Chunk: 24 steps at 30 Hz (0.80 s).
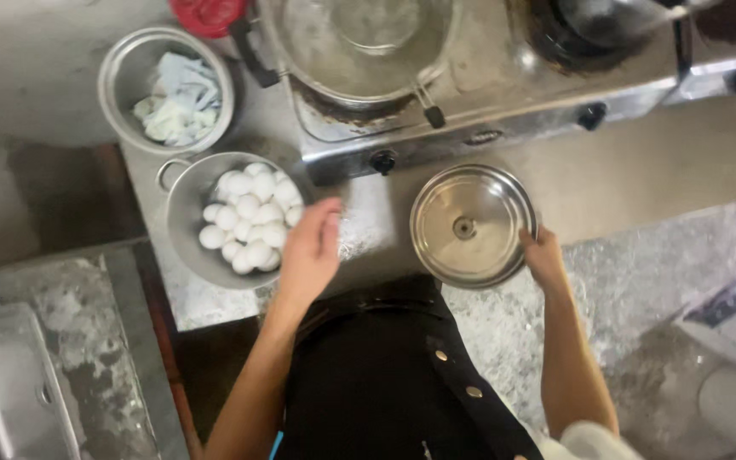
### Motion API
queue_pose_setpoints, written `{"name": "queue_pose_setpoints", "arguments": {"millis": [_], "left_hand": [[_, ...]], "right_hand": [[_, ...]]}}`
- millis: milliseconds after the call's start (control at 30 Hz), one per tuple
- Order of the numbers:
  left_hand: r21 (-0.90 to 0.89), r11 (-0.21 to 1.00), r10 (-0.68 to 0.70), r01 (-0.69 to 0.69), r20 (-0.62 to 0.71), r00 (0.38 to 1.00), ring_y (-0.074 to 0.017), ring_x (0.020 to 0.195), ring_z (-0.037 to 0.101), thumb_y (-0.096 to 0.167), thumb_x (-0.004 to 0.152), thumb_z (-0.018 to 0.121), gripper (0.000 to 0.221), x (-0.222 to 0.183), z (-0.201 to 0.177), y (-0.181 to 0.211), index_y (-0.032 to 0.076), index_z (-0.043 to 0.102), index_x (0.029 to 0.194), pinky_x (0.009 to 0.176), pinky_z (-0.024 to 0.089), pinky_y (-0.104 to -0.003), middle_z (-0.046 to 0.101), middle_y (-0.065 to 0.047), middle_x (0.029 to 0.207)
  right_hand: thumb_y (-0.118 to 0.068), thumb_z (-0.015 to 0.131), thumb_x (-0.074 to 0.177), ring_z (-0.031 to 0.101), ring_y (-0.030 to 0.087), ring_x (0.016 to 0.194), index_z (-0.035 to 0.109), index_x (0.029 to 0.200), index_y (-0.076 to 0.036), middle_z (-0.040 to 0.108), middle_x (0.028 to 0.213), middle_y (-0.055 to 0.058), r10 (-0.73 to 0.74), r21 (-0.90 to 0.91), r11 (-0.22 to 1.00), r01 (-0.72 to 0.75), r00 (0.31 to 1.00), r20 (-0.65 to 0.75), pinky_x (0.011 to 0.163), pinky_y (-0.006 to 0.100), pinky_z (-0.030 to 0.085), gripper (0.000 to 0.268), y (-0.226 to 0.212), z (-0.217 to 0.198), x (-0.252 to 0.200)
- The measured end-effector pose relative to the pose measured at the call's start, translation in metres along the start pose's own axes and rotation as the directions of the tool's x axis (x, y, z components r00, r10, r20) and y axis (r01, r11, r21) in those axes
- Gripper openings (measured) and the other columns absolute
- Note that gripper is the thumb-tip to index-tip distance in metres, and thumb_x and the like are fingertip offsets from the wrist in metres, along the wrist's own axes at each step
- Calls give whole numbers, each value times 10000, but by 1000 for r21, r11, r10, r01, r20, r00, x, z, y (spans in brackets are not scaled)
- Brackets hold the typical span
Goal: The person peels boiled eggs by hand, places the eggs into a container, and then transfers the peeled eggs into a pot of water using a strainer.
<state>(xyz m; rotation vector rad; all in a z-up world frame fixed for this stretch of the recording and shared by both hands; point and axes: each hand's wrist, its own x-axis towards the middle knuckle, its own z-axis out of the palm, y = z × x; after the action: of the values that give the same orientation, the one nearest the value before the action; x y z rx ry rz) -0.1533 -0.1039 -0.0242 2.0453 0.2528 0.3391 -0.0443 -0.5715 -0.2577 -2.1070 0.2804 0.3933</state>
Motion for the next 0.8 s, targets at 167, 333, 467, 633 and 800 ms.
{"name": "queue_pose_setpoints", "arguments": {"millis": [167,333,467,633,800], "left_hand": [[227,971,84,-80,-10,996,-384,1113,653,264,1028,586,400,-17,-6,15,-1,622,1326,923,526,-405,681,-223,1246],[-57,979,-202,195,-200,959,-281,1084,688,309,1061,555,422,-27,-47,-5,-23,633,1309,924,525,-378,711,-227,1194],[-106,860,-500,500,-376,780,-290,890,695,342,1060,519,418,-30,-118,-70,-5,691,1216,812,528,-376,734,-247,947],[-24,937,-319,348,-463,827,-301,1045,701,308,1078,520,397,-11,-172,-142,-33,671,1215,919,518,-382,731,-214,1103],[145,947,-203,286,-419,885,-385,1140,641,286,1098,522,364,-33,-204,-169,-9,684,1236,975,504,-429,668,-245,1241]], "right_hand": [[-182,636,1036,582,126,762,675,1129,44,671,901,28,-14,371,926,-70,975,220,663,313,470,247,-107,16,-51],[-263,634,984,653,176,1066,562,1383,-2,692,1227,115,-138,392,920,-3,933,333,887,309,542,482,-236,80,-94],[-330,595,1041,636,199,1156,577,1376,59,684,1283,172,-332,224,938,264,871,363,983,337,500,514,-312,179,-107],[-339,554,1043,682,284,858,665,1304,-42,740,1016,200,-207,146,976,161,893,399,774,407,541,411,-368,245,-124],[-295,594,1076,699,191,998,657,1330,-34,730,1152,137,-481,-107,864,491,870,107,812,322,547,370,-345,233,-156]]}}
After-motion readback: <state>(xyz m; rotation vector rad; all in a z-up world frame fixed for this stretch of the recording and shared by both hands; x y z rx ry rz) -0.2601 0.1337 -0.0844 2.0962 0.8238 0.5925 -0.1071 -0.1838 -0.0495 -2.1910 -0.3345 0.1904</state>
